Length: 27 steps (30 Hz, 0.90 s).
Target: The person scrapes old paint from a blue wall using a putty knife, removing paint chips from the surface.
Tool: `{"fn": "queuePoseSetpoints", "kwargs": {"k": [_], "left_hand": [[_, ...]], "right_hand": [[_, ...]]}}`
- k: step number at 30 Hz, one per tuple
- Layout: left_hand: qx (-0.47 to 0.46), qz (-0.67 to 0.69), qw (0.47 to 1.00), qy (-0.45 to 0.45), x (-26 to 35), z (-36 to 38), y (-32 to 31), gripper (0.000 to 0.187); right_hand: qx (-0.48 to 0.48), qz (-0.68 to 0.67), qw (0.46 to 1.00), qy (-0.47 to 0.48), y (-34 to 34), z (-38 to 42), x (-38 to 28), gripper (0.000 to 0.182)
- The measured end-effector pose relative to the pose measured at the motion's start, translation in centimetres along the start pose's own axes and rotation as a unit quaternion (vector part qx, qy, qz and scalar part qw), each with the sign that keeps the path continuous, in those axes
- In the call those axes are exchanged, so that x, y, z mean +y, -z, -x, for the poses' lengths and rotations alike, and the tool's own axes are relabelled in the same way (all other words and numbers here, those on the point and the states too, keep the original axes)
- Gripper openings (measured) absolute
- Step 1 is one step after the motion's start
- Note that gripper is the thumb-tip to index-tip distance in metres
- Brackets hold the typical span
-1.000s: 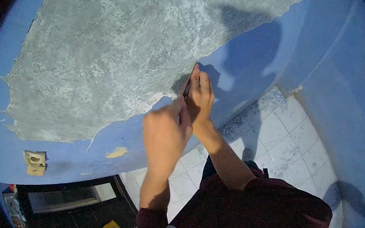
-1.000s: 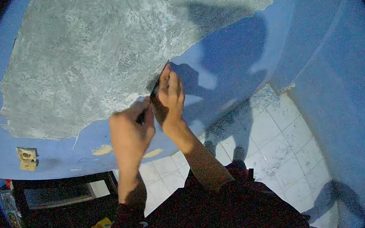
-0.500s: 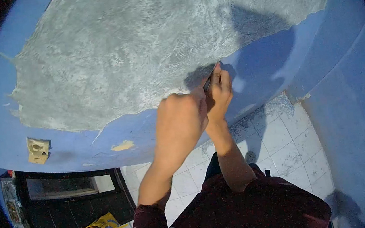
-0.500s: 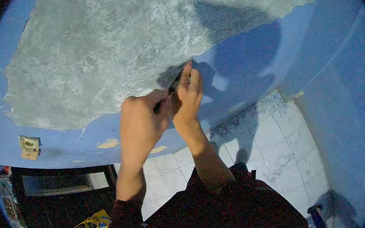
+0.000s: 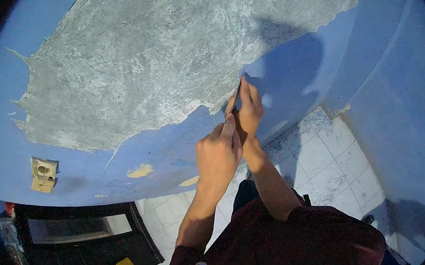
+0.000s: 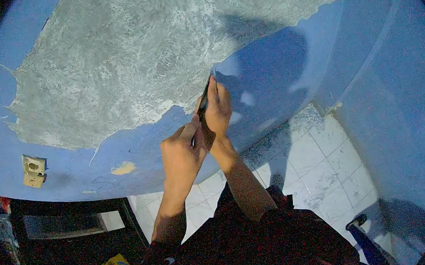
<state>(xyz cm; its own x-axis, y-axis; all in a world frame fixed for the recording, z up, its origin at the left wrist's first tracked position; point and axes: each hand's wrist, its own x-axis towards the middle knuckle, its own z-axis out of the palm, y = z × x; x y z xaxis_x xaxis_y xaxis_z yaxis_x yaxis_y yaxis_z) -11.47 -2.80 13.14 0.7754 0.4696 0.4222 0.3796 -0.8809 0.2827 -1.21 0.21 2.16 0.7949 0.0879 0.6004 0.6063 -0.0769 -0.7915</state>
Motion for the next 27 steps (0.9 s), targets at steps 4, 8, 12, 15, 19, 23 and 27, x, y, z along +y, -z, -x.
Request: {"fn": "queuePoseSetpoints", "kwargs": {"k": [4,8,12,15,19,23,27], "left_hand": [[0.001,-0.003,1.000,0.005,-0.4,0.7,-0.5,0.027],[0.020,-0.013,0.999,0.026,-0.8,0.7,-1.8,0.026],[0.039,-0.004,0.999,0.029,-0.8,1.0,-2.4,0.024],[0.045,-0.001,0.998,0.042,-0.8,0.3,-2.3,0.023],[-0.006,-0.019,1.000,0.016,-0.9,-0.4,-1.1,0.027],[0.120,0.059,0.991,0.021,-2.6,1.5,-3.9,0.025],[-0.014,0.015,0.999,0.043,-1.8,-1.7,0.5,0.025]], "right_hand": [[-0.030,-0.020,0.999,-0.024,-0.1,0.6,-0.4,0.055],[-0.058,-0.008,0.998,-0.022,-0.8,1.1,0.5,0.053],[-0.053,0.027,0.998,0.017,-0.9,0.7,0.5,0.052],[-0.052,0.034,0.998,0.024,-0.7,0.4,0.4,0.053],[-0.069,0.050,0.996,0.003,-0.6,0.1,-0.5,0.051],[-0.035,0.056,0.995,0.077,-0.9,0.2,0.5,0.049],[-0.057,0.048,0.996,0.045,-1.1,0.1,-0.5,0.053]]}}
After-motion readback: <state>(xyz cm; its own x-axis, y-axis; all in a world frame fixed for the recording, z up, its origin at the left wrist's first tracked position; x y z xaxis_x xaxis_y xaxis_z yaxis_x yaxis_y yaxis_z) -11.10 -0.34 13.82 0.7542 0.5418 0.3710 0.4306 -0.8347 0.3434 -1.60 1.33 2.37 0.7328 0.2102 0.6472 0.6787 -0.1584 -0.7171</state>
